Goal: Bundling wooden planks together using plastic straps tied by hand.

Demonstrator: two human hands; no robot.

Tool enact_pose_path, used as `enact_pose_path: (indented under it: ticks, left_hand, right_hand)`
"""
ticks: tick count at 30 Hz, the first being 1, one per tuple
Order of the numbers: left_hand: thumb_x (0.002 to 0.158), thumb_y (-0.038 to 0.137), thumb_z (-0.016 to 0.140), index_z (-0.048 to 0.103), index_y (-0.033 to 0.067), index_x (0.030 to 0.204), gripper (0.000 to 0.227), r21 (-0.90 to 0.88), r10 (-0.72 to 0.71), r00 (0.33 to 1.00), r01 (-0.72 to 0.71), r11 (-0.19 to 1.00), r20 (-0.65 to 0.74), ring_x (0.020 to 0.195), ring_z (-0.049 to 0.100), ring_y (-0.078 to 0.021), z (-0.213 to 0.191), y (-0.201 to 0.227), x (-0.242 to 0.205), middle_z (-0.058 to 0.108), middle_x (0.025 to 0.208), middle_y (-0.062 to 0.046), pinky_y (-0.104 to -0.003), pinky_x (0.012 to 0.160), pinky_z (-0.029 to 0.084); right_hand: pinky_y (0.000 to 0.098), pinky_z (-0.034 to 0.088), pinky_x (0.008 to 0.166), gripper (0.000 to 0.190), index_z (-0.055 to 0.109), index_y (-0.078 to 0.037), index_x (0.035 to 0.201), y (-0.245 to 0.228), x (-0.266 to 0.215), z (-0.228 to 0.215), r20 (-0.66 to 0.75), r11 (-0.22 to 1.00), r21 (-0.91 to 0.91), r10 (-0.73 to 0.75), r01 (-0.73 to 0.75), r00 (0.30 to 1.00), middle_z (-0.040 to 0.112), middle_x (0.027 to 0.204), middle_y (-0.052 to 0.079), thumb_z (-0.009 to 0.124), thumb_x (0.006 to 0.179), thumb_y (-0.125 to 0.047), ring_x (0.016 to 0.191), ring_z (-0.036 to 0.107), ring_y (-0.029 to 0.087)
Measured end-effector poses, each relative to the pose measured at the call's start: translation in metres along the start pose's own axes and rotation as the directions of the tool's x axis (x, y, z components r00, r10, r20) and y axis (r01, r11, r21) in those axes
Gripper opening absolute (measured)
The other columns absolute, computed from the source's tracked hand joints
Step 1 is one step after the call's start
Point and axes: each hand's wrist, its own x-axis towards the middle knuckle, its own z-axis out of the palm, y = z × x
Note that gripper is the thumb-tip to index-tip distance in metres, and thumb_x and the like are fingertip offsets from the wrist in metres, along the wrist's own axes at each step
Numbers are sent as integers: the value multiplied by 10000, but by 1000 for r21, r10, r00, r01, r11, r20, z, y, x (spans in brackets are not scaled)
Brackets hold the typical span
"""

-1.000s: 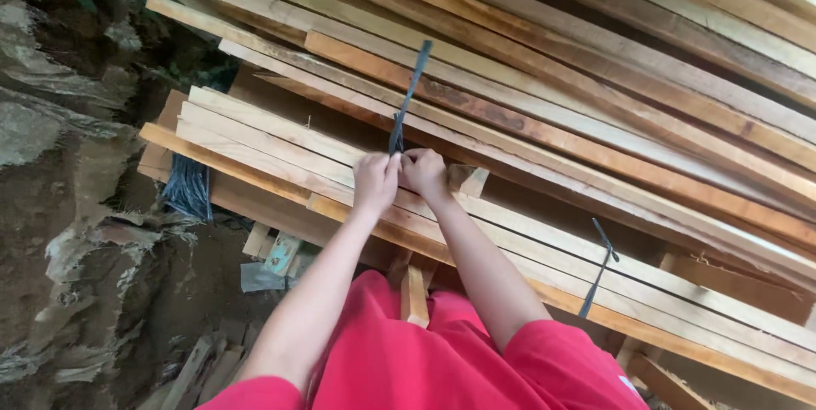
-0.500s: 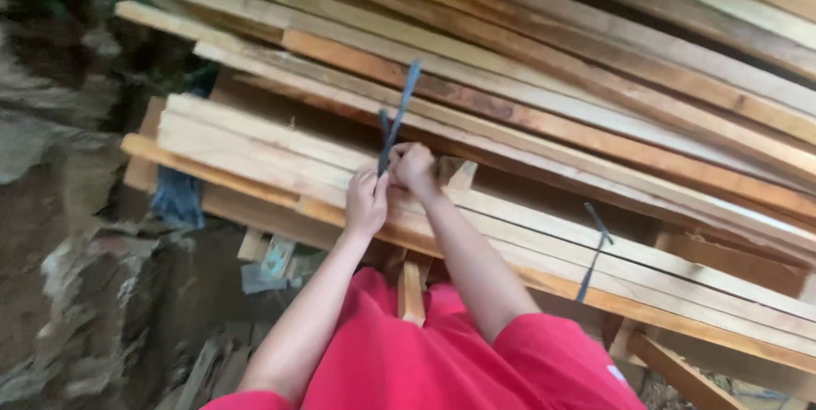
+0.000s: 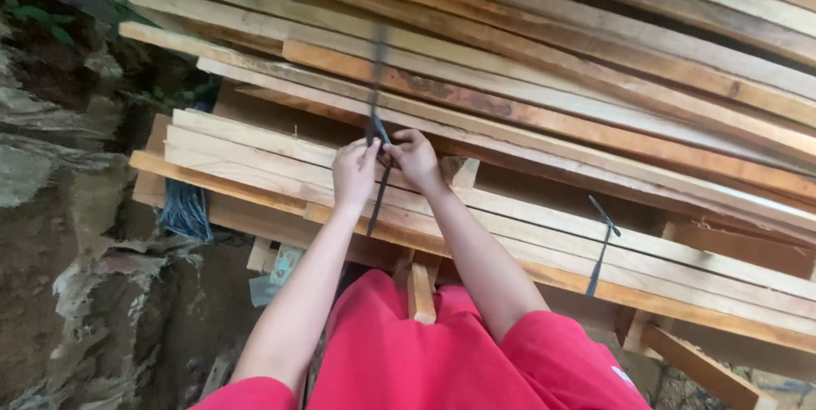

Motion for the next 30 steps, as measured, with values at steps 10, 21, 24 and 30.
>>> enact_pose_path:
  ticks: [10, 21, 24, 30]
  left_hand:
    - [1004, 510, 608, 786, 309, 811, 331, 259, -47, 992, 15, 966, 119, 1037, 701, -204, 25, -32, 49, 770, 972, 119, -396, 875, 554]
    - [981, 327, 692, 812, 331, 1089, 161, 204, -60, 947, -6, 979, 315, 1025, 722, -245, -12, -35, 11, 785, 1035, 22, -395, 906, 574]
    - [991, 312, 679, 824, 240, 1063, 177, 221, -141, 952, 81, 972, 271, 984, 740, -256, -21, -33, -5, 795, 980, -36, -389, 901, 568]
    - [886, 309, 832, 690, 164, 1322, 481, -165, -544, 767, 618, 768, 340, 895, 763, -279, -11, -19, -3, 735, 1178, -153, -348, 545, 667]
  right_hand:
    - [291, 568, 769, 138, 820, -179, 968, -20, -34, -16, 92, 977, -3, -212, 213, 973, 780, 807, 33, 686, 975, -214, 794, 665, 68]
    - [250, 544, 774, 99, 756, -167, 988, 4, -14, -7, 94, 974, 105, -211, 201, 973, 764, 774, -16, 663, 962, -192, 760, 691, 76]
    - [233, 541, 784, 93, 756, -179, 949, 0, -18, -5, 127, 981, 114, -170, 156, 977, 765, 770, -21, 669, 947, -212, 766, 690, 64]
    - [226, 529, 756, 121, 756, -145, 874, 5, -10, -11, 131, 979, 133, -171, 154, 977, 758, 754, -4, 666, 947, -181, 744, 668, 68]
